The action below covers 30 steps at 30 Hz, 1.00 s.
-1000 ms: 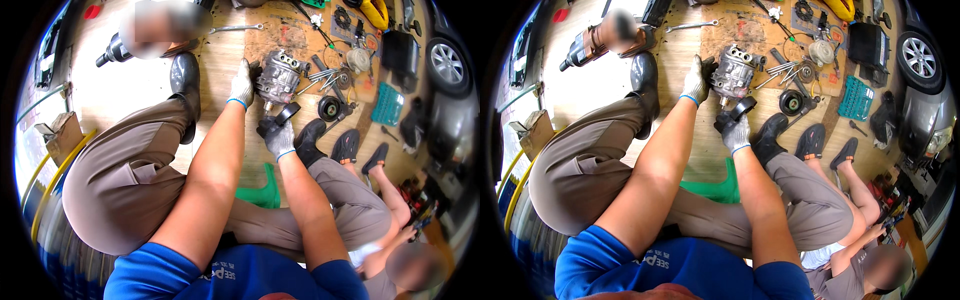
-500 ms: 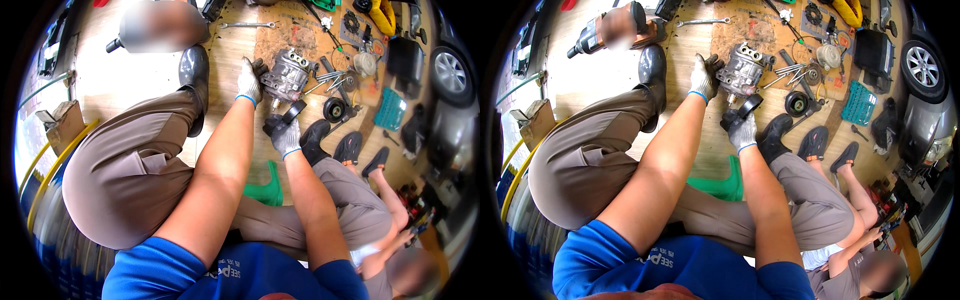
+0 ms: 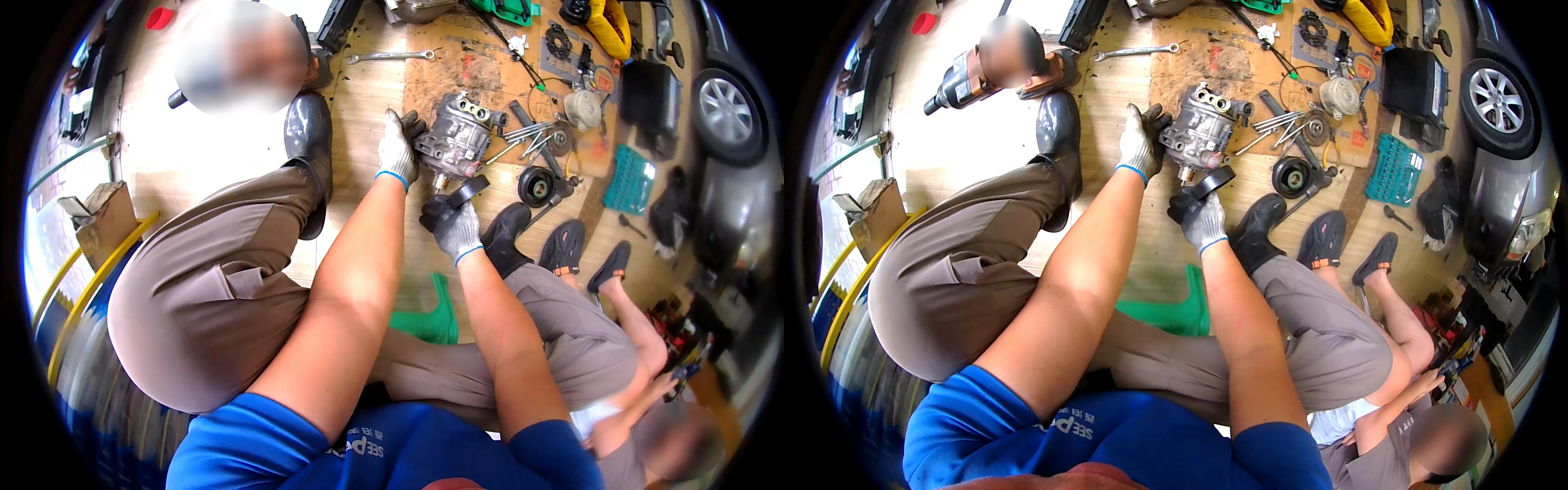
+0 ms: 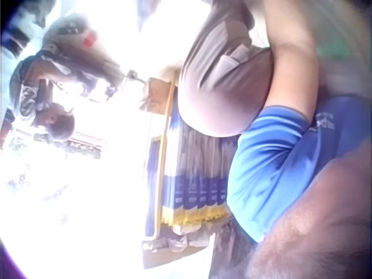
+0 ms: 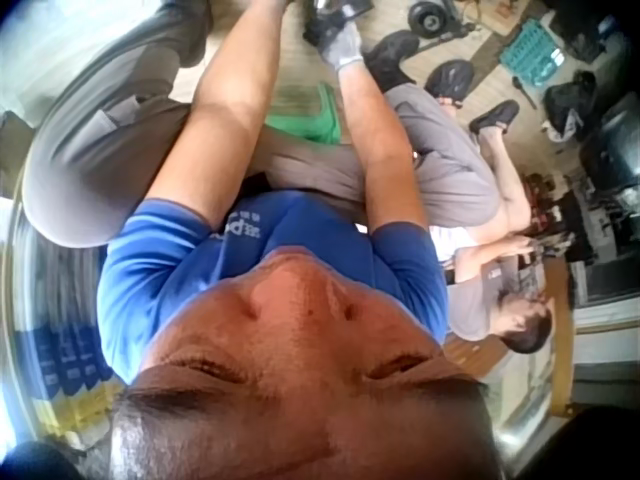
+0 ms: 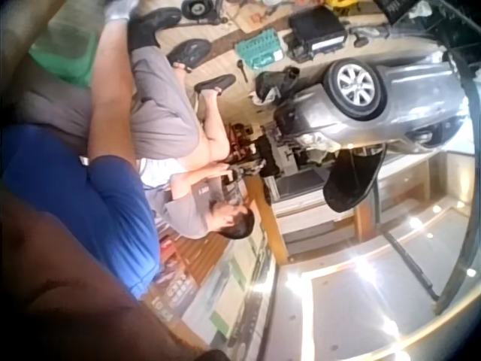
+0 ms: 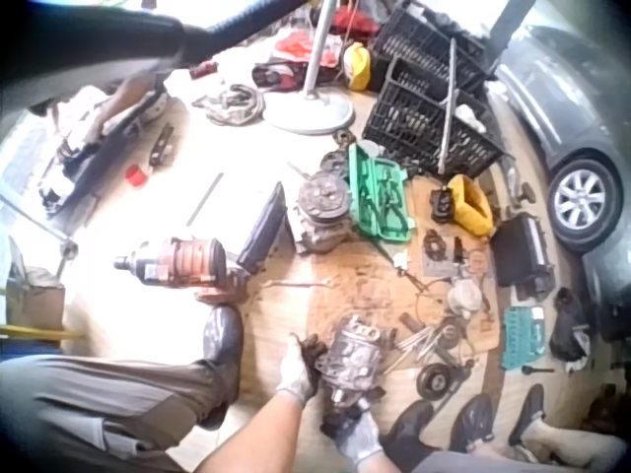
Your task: The person disassembles a mechanical compressor unit on a wooden board by manually removing components such as a pulley and small metal parts with their hands.
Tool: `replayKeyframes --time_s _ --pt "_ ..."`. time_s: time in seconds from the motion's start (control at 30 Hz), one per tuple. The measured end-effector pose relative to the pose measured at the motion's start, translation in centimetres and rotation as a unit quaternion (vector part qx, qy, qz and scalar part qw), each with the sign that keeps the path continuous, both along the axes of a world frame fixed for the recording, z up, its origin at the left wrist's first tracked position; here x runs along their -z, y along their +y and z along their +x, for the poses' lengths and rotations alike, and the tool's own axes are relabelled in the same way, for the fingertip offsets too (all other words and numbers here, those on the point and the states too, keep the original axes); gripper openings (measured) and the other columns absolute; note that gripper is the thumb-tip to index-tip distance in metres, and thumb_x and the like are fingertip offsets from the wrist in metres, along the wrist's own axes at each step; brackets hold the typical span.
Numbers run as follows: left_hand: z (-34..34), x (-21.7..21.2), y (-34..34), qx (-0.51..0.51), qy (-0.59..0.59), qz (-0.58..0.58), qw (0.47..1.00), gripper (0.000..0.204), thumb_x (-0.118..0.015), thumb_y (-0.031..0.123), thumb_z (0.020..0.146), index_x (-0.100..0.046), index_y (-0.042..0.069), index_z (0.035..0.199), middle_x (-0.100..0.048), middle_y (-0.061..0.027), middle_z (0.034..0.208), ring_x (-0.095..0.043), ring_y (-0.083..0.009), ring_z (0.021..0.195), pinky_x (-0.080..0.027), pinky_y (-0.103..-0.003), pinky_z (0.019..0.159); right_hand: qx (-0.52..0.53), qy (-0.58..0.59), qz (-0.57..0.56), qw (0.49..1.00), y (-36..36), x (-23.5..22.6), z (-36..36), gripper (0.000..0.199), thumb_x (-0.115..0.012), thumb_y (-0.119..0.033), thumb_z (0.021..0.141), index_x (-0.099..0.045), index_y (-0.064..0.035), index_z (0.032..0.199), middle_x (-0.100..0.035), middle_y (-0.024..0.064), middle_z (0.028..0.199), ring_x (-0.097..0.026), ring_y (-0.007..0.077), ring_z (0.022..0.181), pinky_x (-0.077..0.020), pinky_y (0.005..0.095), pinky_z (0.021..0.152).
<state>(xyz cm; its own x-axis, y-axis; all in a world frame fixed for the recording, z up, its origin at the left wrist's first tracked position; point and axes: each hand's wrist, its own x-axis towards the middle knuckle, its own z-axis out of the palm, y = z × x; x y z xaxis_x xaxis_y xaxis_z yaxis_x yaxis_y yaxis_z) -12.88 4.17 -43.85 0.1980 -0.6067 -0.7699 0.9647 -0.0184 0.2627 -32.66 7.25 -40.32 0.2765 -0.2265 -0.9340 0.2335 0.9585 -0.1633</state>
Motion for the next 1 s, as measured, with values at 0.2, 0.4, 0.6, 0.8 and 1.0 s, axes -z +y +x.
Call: replayKeyframes --time_s 0.2,0.4,0.6,0.8,1.0 --pt "-0.4 -0.7 -0.6 0.005 0.004 0.001 1.000 0.091 -0.023 0.073 0.099 -0.028 0.002 0.157 -0.030 -0.0279 0.160 -0.033 -0.0411 0.146 -0.024 -0.053 0.121 0.028 -0.074 0.005 0.997 0.1 1.2 -0.7 0.047 -0.035 -0.049 0.102 -0.060 -0.0082 0.099 -0.061 0.0111 0.086 -0.061 0.0319 0.080 -0.0504 0.0461 0.074" --pt "-0.3 -0.7 -0.3 0.011 -0.010 -0.003 1.000 0.091 -0.022 0.073 0.099 -0.027 0.002 0.157 -0.029 -0.0275 0.160 -0.033 -0.0406 0.146 -0.024 -0.051 0.122 0.052 -0.092 0.063 0.992 -0.3 -1.6 1.9 0.050 -0.039 -0.054 0.099 -0.053 -0.0089 0.084 -0.049 0.0072 0.073 -0.048 0.0278 0.068 -0.0398 0.0397 0.061" --pt "-0.2 -0.1 0.0 0.008 -0.017 0.017 1.000 0.091 -0.024 0.072 0.100 -0.029 0.001 0.156 -0.033 -0.0273 0.159 -0.036 -0.0404 0.144 -0.026 -0.050 0.121 -0.059 0.069 0.079 0.993 -0.1 -2.7 3.3 0.056 -0.037 -0.058 0.099 -0.056 -0.0050 0.095 -0.059 0.0163 0.087 -0.057 0.0360 0.083 -0.0480 0.0490 0.075" --pt "-0.9 -0.9 -0.9 -0.018 0.000 0.052 0.999 0.083 -0.032 0.068 0.101 -0.046 0.000 0.147 -0.054 -0.0243 0.142 -0.054 -0.0352 0.126 -0.042 -0.048 0.109 -0.043 -0.047 0.068 0.996 0.7 0.8 0.5 0.058 -0.037 -0.061 0.098 -0.057 -0.0072 0.093 -0.061 0.0139 0.087 -0.058 0.0362 0.079 -0.0480 0.0486 0.068" --pt "-0.3 0.1 0.0 -0.033 0.004 0.051 0.998 0.084 -0.031 0.068 0.101 -0.043 0.001 0.149 -0.053 -0.0234 0.142 -0.053 -0.0340 0.125 -0.042 -0.047 0.108 -0.100 0.018 0.067 0.993 0.0 -1.3 1.6 0.050 -0.036 -0.054 0.099 -0.057 -0.0110 0.087 -0.056 0.0087 0.077 -0.052 0.0312 0.069 -0.0417 0.0445 0.059"
